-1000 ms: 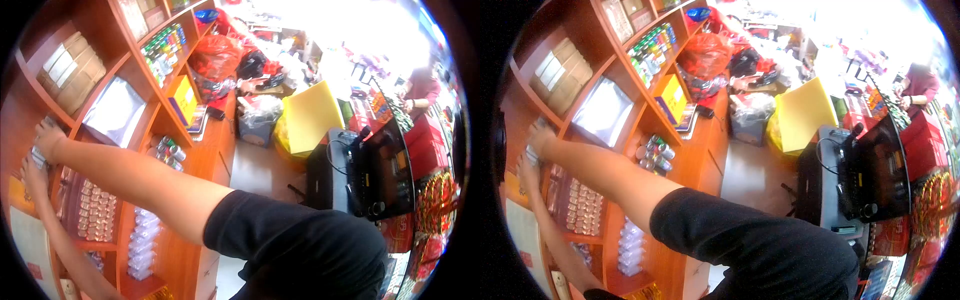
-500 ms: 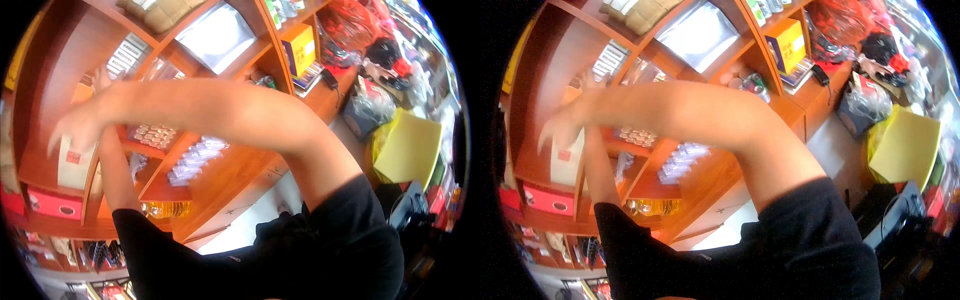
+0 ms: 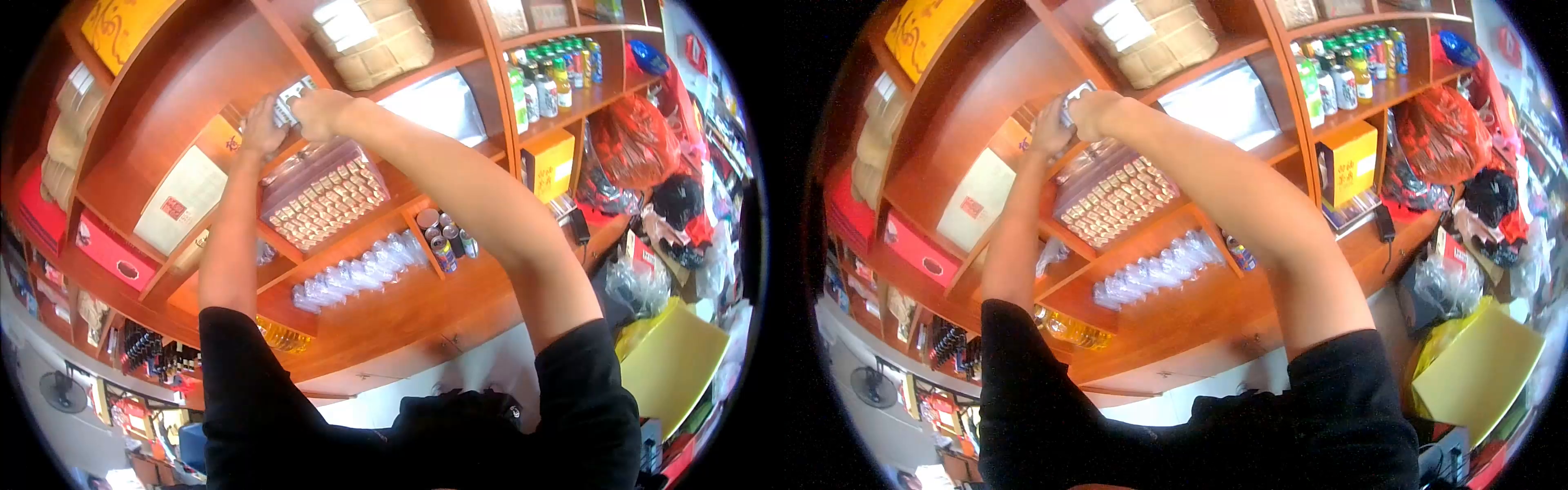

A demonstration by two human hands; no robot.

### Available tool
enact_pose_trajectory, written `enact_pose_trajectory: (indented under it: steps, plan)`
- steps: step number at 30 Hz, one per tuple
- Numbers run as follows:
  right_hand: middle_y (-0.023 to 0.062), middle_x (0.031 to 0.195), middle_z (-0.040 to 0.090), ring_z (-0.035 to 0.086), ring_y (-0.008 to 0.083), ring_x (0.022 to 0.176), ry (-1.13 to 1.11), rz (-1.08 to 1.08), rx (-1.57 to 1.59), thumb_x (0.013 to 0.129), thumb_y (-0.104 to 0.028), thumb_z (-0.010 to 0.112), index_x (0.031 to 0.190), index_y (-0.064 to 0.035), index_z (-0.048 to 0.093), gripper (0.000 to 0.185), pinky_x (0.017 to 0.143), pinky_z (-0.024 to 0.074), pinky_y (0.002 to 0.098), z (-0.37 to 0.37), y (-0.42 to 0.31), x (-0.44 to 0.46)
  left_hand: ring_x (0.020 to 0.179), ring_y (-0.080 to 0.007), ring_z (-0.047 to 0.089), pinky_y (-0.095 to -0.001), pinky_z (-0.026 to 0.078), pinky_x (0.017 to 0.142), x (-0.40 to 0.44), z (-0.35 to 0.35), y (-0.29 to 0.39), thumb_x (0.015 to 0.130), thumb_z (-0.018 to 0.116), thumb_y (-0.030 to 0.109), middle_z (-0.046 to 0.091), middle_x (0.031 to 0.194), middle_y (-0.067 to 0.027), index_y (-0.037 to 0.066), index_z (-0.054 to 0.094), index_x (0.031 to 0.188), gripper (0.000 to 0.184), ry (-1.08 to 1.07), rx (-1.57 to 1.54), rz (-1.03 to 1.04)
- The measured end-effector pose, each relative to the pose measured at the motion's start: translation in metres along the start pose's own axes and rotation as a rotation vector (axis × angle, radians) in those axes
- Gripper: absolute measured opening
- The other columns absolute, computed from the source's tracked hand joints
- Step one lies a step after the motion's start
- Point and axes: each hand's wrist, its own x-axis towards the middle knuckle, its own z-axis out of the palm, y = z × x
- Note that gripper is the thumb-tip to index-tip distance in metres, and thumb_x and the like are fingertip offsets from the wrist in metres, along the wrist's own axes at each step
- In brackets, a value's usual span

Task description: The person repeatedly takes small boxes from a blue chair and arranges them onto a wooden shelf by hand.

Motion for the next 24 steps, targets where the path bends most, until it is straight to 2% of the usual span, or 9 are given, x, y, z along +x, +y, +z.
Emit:
enact_pose_trajectory:
  steps: [3,5,7,10,14,16,19,23,24]
  plan:
    - [0.0251,0.119,0.056,0.055,0.0355,0.111,-0.107,0.051,-0.017,0.083,-0.022,0.055,0.111,0.0066,0.058,0.04,0.095,0.0438,0.0399,0.02,-0.001,0.028,0.118,-0.0352,0.048,-0.0463,0.038,0.099,-0.01,0.003,-0.022,0.07,0.072,0.024,0.052,0.126,-0.0181,0.007,0.045,0.129,0.067,0.075,-0.013,-0.051]
    - [0.0163,0.113,0.063,0.061,0.0273,0.107,-0.129,0.235,-0.123,0.081,-0.016,0.055,0.108,-0.0002,0.065,0.033,0.091,0.0478,0.0363,0.033,-0.004,0.042,0.112,-0.0361,0.05,-0.0449,0.04,0.096,-0.016,-0.004,-0.022,0.07,0.072,0.023,0.055,0.118,-0.0188,0.004,0.049,0.122,0.06,0.065,-0.017,-0.063]
    - [0.0196,0.123,0.057,0.055,0.0291,0.116,-0.165,0.277,-0.123,0.081,-0.017,0.056,0.115,0.0005,0.061,0.039,0.095,0.0453,0.037,0.044,-0.005,0.051,0.107,-0.0369,0.053,-0.0435,0.043,0.093,-0.022,-0.01,-0.014,0.07,0.072,0.021,0.058,0.111,-0.0196,0.002,0.053,0.115,0.053,0.051,-0.026,-0.062]
    - [0.0307,0.139,0.03,0.034,0.041,0.13,-0.099,0.402,-0.092,0.082,-0.021,0.057,0.129,0.0077,0.046,0.056,0.103,0.0371,0.0412,0.048,0.0,0.063,0.1,-0.0367,0.055,-0.0443,0.044,0.088,-0.023,-0.014,-0.006,0.07,0.073,0.019,0.06,0.104,-0.0188,0.001,0.057,0.105,0.043,0.152,-0.017,-0.067]
    - [0.0327,0.136,0.032,0.036,0.0429,0.128,-0.158,0.38,-0.119,0.082,-0.021,0.057,0.132,0.0113,0.037,0.063,0.103,0.0374,0.0421,0.052,0.0,0.066,0.098,-0.0362,0.056,-0.0448,0.044,0.087,-0.031,-0.013,-0.007,0.07,0.073,0.019,0.06,0.104,-0.0184,0.001,0.056,0.106,0.044,0.204,0.008,-0.065]
    - [0.0349,0.135,0.032,0.036,0.0437,0.126,-0.031,0.316,-0.098,0.082,-0.02,0.056,0.135,0.0132,0.027,0.069,0.101,0.0388,0.0439,0.058,0.006,0.063,0.109,-0.0375,0.051,-0.0454,0.041,0.094,-0.031,-0.011,-0.005,0.071,0.072,0.016,0.057,0.112,-0.0188,0.002,0.052,0.118,0.052,0.17,0.006,-0.102]
    - [0.0388,0.124,0.039,0.042,0.0466,0.119,0.216,0.257,-0.063,0.077,-0.021,0.058,0.126,0.0121,0.035,0.064,0.101,0.0383,0.0468,0.069,0.016,0.062,0.11,-0.0379,0.051,-0.0455,0.04,0.096,-0.014,0.001,-0.015,0.073,0.069,0.017,0.056,0.113,-0.02,0.003,0.05,0.121,0.053,0.091,0.045,-0.113]
    - [0.029,0.13,0.04,0.038,0.0403,0.123,0.307,0.11,-0.206,0.073,-0.015,0.061,0.122,0.0067,0.04,0.058,0.106,0.0301,0.048,0.06,0.014,0.068,0.111,-0.0404,0.05,-0.0456,0.04,0.096,0.0,0.005,-0.033,0.074,0.067,0.017,0.054,0.117,-0.0218,0.002,0.047,0.123,0.056,0.013,-0.093,-0.037]
    - [0.0218,0.13,0.042,0.035,0.0369,0.128,0.332,0.117,-0.25,0.072,-0.016,0.066,0.123,0.0014,0.044,0.058,0.107,0.0275,0.0482,0.061,0.012,0.07,0.111,-0.0404,0.05,-0.0456,0.04,0.096,0.0,0.007,-0.036,0.074,0.067,0.017,0.054,0.117,-0.0218,0.002,0.047,0.123,0.056,0.018,-0.098,-0.058]
